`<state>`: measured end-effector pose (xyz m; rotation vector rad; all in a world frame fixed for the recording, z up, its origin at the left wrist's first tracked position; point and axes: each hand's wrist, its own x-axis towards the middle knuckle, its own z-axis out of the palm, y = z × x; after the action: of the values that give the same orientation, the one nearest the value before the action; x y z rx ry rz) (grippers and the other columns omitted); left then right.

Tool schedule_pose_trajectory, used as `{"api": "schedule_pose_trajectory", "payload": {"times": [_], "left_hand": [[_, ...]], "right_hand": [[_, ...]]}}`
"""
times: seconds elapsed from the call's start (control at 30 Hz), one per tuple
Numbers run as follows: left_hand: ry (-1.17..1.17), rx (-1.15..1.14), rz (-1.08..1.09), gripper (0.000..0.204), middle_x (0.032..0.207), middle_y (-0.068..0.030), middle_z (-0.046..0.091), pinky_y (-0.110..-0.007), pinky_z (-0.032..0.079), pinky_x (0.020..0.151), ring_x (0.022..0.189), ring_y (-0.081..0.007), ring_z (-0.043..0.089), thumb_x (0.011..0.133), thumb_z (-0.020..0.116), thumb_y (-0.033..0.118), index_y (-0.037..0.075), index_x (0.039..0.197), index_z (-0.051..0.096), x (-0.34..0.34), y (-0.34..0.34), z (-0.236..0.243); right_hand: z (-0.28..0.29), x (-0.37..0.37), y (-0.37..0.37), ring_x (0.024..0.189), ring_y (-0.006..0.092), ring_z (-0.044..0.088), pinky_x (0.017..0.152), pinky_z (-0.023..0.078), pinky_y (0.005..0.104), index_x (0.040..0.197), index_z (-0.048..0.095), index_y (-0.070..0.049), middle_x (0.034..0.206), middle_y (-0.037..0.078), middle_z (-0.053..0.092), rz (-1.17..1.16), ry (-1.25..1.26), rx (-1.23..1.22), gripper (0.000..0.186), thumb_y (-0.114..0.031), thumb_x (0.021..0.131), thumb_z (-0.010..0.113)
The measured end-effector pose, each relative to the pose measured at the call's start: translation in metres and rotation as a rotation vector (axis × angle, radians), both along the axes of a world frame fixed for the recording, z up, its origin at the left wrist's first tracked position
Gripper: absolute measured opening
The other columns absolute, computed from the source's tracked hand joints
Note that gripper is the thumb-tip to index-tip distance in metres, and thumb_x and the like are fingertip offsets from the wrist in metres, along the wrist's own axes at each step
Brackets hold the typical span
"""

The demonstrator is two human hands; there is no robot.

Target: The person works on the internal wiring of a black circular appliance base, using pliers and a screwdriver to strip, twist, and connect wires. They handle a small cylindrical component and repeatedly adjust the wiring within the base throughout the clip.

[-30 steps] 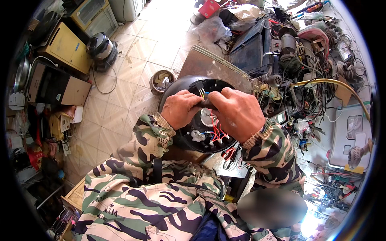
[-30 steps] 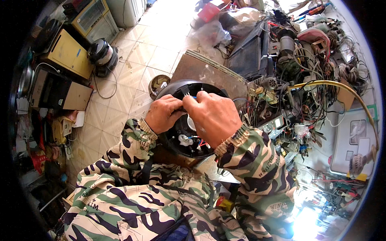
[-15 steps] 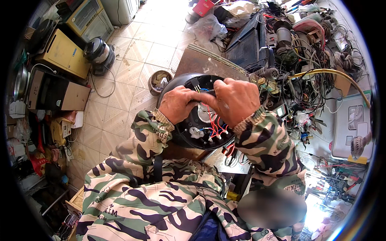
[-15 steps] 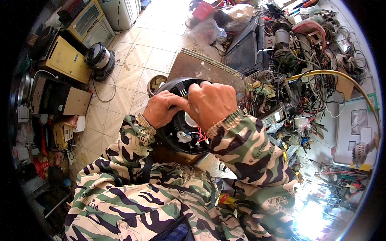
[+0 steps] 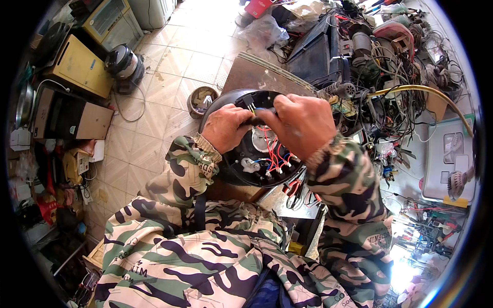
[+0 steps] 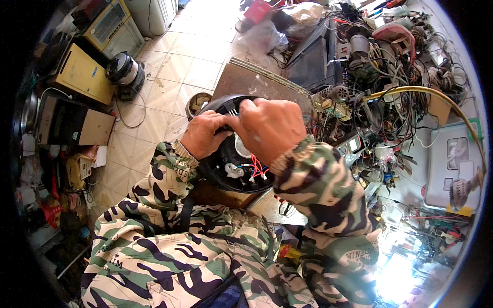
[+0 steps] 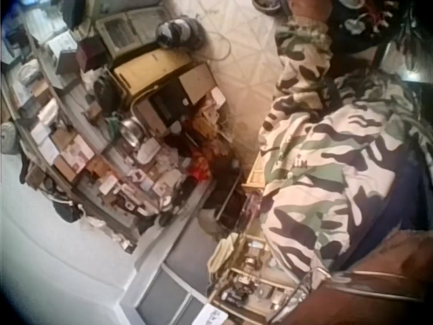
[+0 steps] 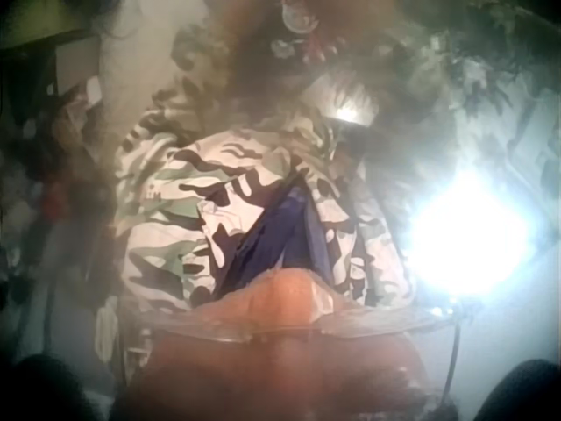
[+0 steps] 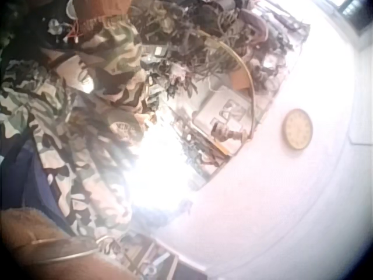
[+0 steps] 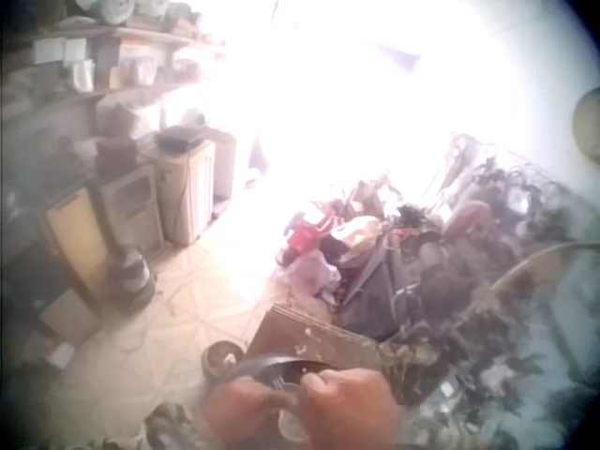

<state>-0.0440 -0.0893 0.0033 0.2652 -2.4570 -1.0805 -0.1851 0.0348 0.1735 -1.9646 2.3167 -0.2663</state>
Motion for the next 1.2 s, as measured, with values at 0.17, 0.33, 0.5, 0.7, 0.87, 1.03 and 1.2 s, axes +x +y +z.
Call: {"api": "schedule_pose_trajectory", "payload": {"times": [0.17, 0.33, 0.5, 0.7, 0.87, 1.03, 1.2], "left_hand": [[-0.042, -0.029, 0.006, 0.019, 0.094, -0.0101, 0.074, -0.045, 0.056, 0.087, 0.097, -0.0336, 0.069, 0.083, 0.078, 0.012, 0.009, 0.101, 0.075, 0.004, -0.001, -0.002], [-0.050, -0.043, 0.040, 0.019, 0.094, -0.0092, 0.074, -0.045, 0.056, 0.086, 0.097, -0.0328, 0.068, 0.083, 0.078, 0.012, 0.010, 0.101, 0.075, 0.004, 0.001, 0.001], [-0.042, -0.026, 0.008, 0.017, 0.095, -0.0080, 0.074, -0.045, 0.055, 0.086, 0.098, -0.0321, 0.068, 0.084, 0.077, 0.013, 0.010, 0.101, 0.075, -0.004, 0.003, 0.001], [-0.045, -0.003, 0.011, 0.020, 0.092, -0.0090, 0.073, -0.045, 0.055, 0.086, 0.097, -0.0332, 0.068, 0.083, 0.077, 0.013, 0.009, 0.102, 0.075, 0.001, -0.002, 0.002], [-0.069, 0.000, -0.020, 0.020, 0.094, -0.0100, 0.074, -0.046, 0.055, 0.086, 0.097, -0.0341, 0.068, 0.084, 0.076, 0.011, 0.009, 0.103, 0.075, -0.002, 0.000, 0.008], [-0.037, 0.003, -0.063, 0.021, 0.094, -0.0107, 0.074, -0.046, 0.055, 0.086, 0.097, -0.0345, 0.068, 0.085, 0.076, 0.013, 0.009, 0.105, 0.075, -0.009, -0.004, 0.004], [-0.091, 0.006, -0.042, 0.023, 0.095, -0.0116, 0.075, -0.046, 0.055, 0.087, 0.097, -0.0352, 0.068, 0.085, 0.077, 0.013, 0.009, 0.107, 0.076, -0.002, -0.005, 0.007]], "right_hand": [[-0.001, 0.001, 0.001, 0.072, 0.0370, 0.072, 0.065, 0.055, 0.0475, 0.084, 0.069, -0.004, 0.075, 0.016, 0.070, 0.038, -0.001, -0.060, 0.037, -0.039, 0.096, 0.075], [-0.008, 0.010, 0.000, 0.076, 0.0365, 0.072, 0.069, 0.056, 0.0471, 0.086, 0.067, -0.004, 0.077, 0.015, 0.069, -0.104, 0.076, 0.087, 0.037, -0.039, 0.094, 0.076], [0.008, 0.005, 0.005, 0.070, 0.0355, 0.072, 0.064, 0.055, 0.0479, 0.087, 0.067, -0.004, 0.077, 0.016, 0.071, 0.029, 0.065, -0.054, 0.039, -0.041, 0.093, 0.077], [-0.001, 0.010, 0.001, 0.073, 0.0371, 0.072, 0.065, 0.055, 0.0466, 0.088, 0.065, -0.004, 0.078, 0.016, 0.070, -0.091, 0.132, 0.106, 0.041, -0.043, 0.093, 0.078], [0.000, 0.002, 0.003, 0.083, 0.0381, 0.071, 0.073, 0.056, 0.0474, 0.111, 0.067, -0.004, 0.088, 0.015, 0.069, 0.124, 0.018, 0.036, 0.042, -0.039, 0.093, 0.079], [0.006, 0.006, 0.000, 0.082, 0.0403, 0.071, 0.070, 0.055, 0.0494, 0.101, 0.066, -0.004, 0.089, 0.017, 0.070, -0.099, 0.076, 0.179, 0.036, -0.035, 0.091, 0.081], [-0.002, -0.002, -0.002, 0.077, 0.0378, 0.072, 0.066, 0.055, 0.0479, 0.092, 0.066, -0.002, 0.083, 0.019, 0.070, 0.084, -0.019, 0.017, 0.048, -0.049, 0.094, 0.075]]}}
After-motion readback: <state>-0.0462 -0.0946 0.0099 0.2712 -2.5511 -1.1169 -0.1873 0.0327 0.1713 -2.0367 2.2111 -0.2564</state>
